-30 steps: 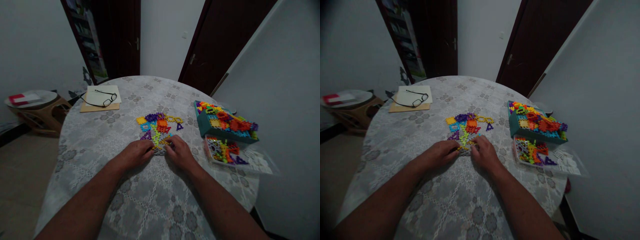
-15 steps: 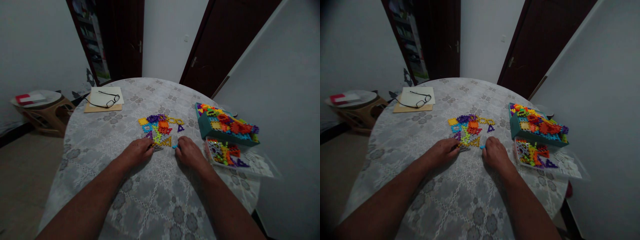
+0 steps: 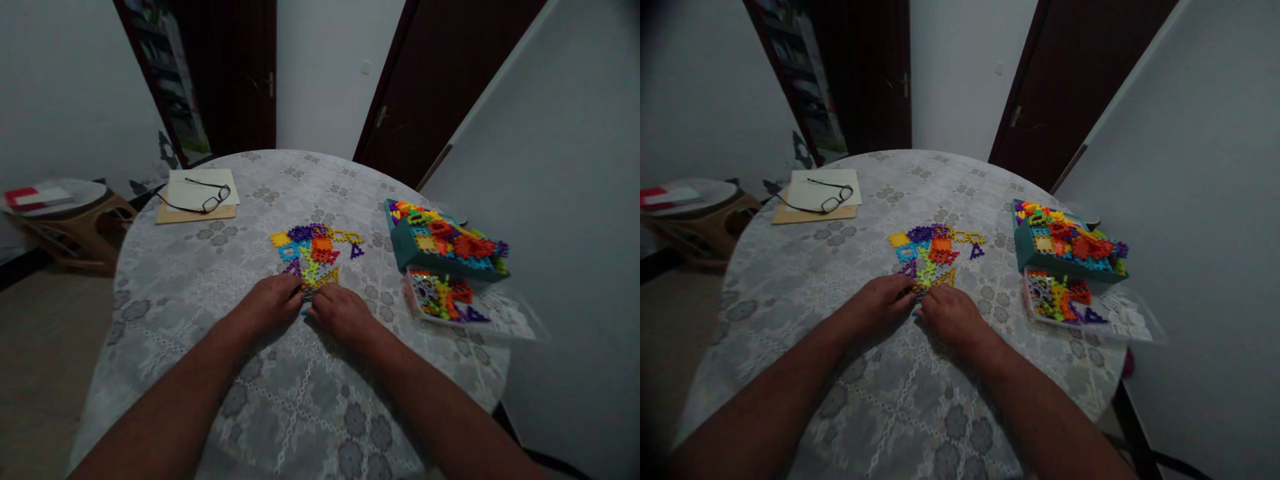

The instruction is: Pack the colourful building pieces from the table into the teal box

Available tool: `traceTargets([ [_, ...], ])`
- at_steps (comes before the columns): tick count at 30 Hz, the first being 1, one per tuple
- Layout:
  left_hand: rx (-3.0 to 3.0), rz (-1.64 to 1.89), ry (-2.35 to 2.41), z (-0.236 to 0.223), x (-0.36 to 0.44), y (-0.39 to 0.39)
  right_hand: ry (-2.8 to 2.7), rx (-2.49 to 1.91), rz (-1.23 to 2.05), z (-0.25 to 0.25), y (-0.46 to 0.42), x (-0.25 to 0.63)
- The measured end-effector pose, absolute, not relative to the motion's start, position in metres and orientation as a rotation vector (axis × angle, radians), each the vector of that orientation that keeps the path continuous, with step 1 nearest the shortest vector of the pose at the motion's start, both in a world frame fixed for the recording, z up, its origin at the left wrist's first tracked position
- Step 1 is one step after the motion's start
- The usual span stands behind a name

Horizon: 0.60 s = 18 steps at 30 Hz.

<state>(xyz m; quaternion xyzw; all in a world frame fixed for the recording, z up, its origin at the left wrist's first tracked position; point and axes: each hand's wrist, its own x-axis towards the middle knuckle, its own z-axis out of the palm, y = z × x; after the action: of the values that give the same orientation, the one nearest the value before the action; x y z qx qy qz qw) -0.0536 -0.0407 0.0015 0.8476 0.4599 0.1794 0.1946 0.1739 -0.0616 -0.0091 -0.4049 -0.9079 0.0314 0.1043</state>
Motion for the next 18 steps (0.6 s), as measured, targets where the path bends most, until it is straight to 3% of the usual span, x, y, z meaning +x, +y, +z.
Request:
traceTargets([
  [4,2.382,0.488,1.261,0.003,-0.055,-0.038,-2.640,-1.308,0.252,-0.011,-0.056,0.176],
  [12,2.375,0.505,1.283,-0.004,-0.058,-0.032,-2.565,-1.083,0.486,-0.004,-0.059,0.185],
  [18,2.329,0.487,1.291,0.006,-0.057,-0.035,-2.530,-1.105,0.249,-0.005,-0.057,0.179],
])
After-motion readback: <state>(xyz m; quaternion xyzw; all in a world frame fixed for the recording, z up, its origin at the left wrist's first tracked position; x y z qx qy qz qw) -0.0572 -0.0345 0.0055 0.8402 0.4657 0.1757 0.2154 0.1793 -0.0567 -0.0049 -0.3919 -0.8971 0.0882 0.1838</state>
